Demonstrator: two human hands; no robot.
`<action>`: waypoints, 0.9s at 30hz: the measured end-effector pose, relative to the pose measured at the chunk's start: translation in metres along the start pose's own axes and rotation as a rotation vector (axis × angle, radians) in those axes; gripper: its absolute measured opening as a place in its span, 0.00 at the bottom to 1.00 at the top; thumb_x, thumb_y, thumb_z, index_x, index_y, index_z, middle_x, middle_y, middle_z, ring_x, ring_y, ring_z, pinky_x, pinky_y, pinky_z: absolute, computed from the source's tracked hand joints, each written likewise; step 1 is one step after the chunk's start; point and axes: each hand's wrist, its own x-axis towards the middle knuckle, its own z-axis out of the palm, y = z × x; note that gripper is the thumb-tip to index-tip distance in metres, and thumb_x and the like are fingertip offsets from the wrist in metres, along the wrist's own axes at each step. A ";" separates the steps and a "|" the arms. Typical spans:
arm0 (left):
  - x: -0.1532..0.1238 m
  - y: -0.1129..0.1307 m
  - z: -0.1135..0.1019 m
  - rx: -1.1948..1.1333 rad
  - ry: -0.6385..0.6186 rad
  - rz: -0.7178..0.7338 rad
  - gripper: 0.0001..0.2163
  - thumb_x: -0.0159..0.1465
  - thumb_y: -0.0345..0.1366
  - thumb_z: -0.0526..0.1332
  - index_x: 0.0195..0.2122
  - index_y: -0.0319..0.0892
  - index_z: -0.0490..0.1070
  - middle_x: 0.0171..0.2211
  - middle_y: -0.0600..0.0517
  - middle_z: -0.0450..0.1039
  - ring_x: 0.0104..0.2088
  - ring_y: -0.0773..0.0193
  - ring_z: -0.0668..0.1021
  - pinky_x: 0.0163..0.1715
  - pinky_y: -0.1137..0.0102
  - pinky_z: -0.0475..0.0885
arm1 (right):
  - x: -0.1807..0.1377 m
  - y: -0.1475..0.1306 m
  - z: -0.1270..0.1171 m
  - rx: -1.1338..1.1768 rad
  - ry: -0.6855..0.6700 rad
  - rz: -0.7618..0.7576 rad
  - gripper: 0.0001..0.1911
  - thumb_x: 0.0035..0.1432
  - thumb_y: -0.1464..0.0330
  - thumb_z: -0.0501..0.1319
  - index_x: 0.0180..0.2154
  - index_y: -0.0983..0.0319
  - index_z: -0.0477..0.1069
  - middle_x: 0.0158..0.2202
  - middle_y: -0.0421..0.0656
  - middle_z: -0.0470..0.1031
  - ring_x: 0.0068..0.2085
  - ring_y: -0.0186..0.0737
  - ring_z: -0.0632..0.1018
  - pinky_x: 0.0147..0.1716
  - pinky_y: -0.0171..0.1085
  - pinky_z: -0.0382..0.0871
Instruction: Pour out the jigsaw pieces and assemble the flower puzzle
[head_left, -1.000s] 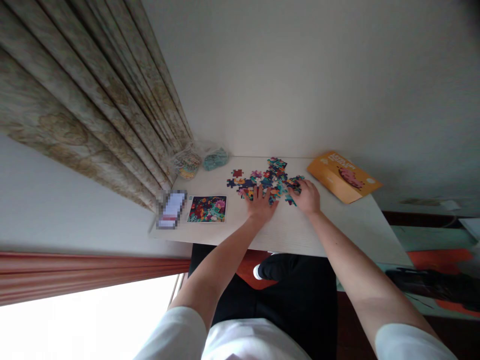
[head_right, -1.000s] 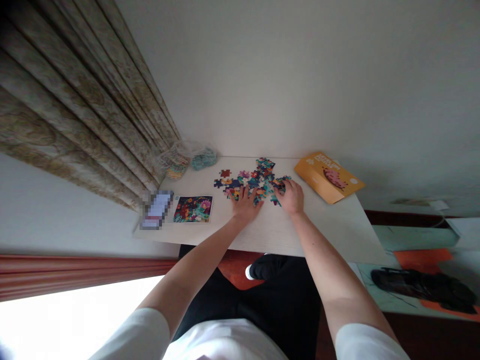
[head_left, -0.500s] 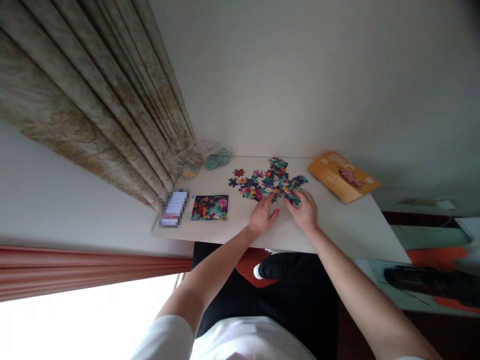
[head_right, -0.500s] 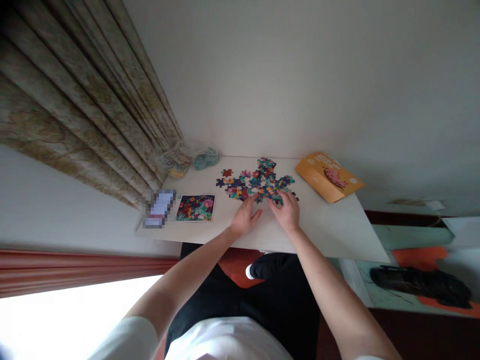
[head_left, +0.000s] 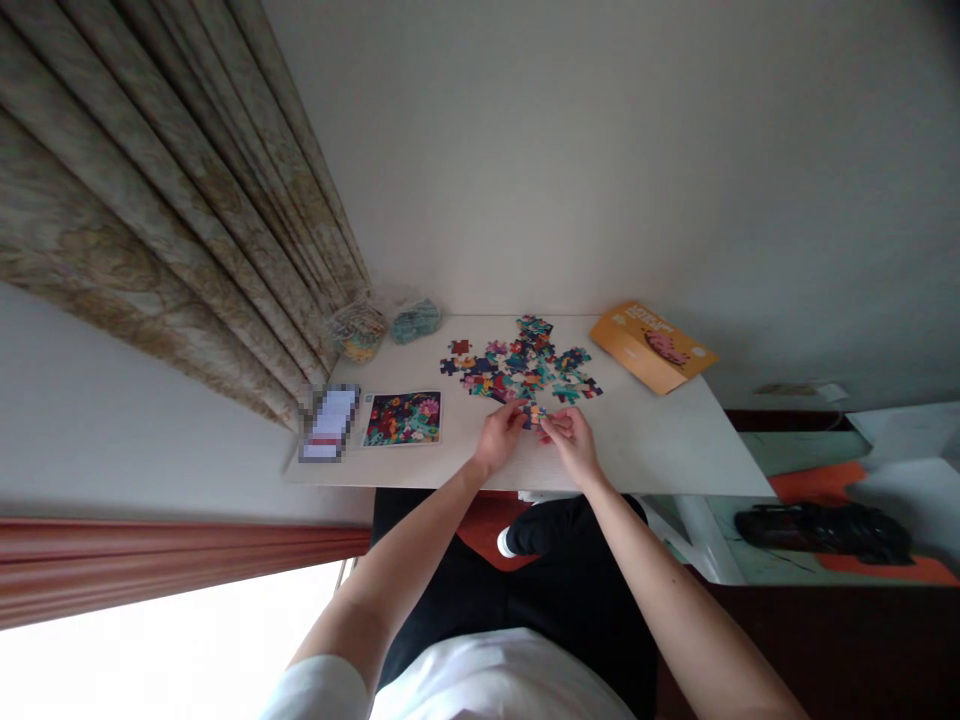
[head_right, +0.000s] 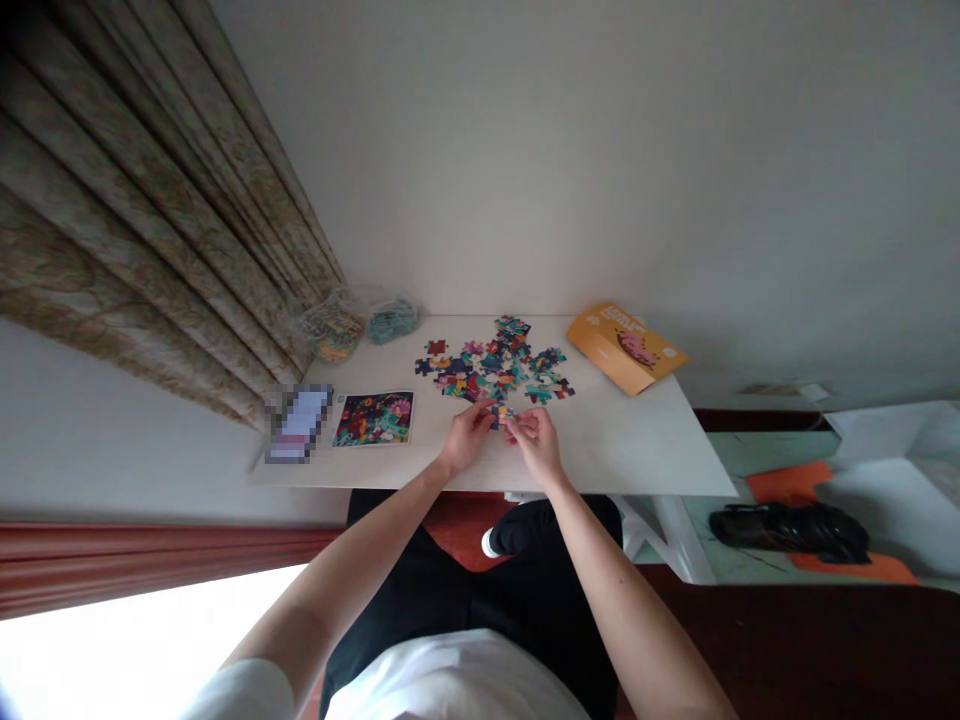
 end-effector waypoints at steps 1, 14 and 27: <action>-0.002 0.001 0.001 0.031 -0.017 0.012 0.15 0.70 0.32 0.58 0.56 0.41 0.75 0.41 0.49 0.81 0.39 0.61 0.81 0.45 0.67 0.77 | 0.001 0.000 -0.002 0.017 -0.016 0.022 0.26 0.52 0.46 0.71 0.41 0.56 0.66 0.35 0.44 0.82 0.31 0.45 0.83 0.26 0.39 0.77; -0.009 0.020 0.006 0.688 -0.159 0.228 0.20 0.69 0.34 0.65 0.62 0.48 0.71 0.60 0.45 0.74 0.62 0.53 0.74 0.64 0.55 0.67 | 0.042 0.008 -0.036 -0.567 -0.176 -0.204 0.12 0.62 0.59 0.63 0.43 0.57 0.80 0.40 0.47 0.84 0.39 0.48 0.83 0.45 0.48 0.78; -0.004 0.026 0.011 0.741 -0.139 0.186 0.15 0.73 0.34 0.60 0.59 0.50 0.74 0.61 0.49 0.76 0.63 0.55 0.74 0.64 0.53 0.62 | 0.041 0.018 -0.037 -0.708 -0.115 -0.332 0.12 0.66 0.60 0.59 0.41 0.58 0.78 0.40 0.49 0.80 0.43 0.51 0.80 0.46 0.50 0.77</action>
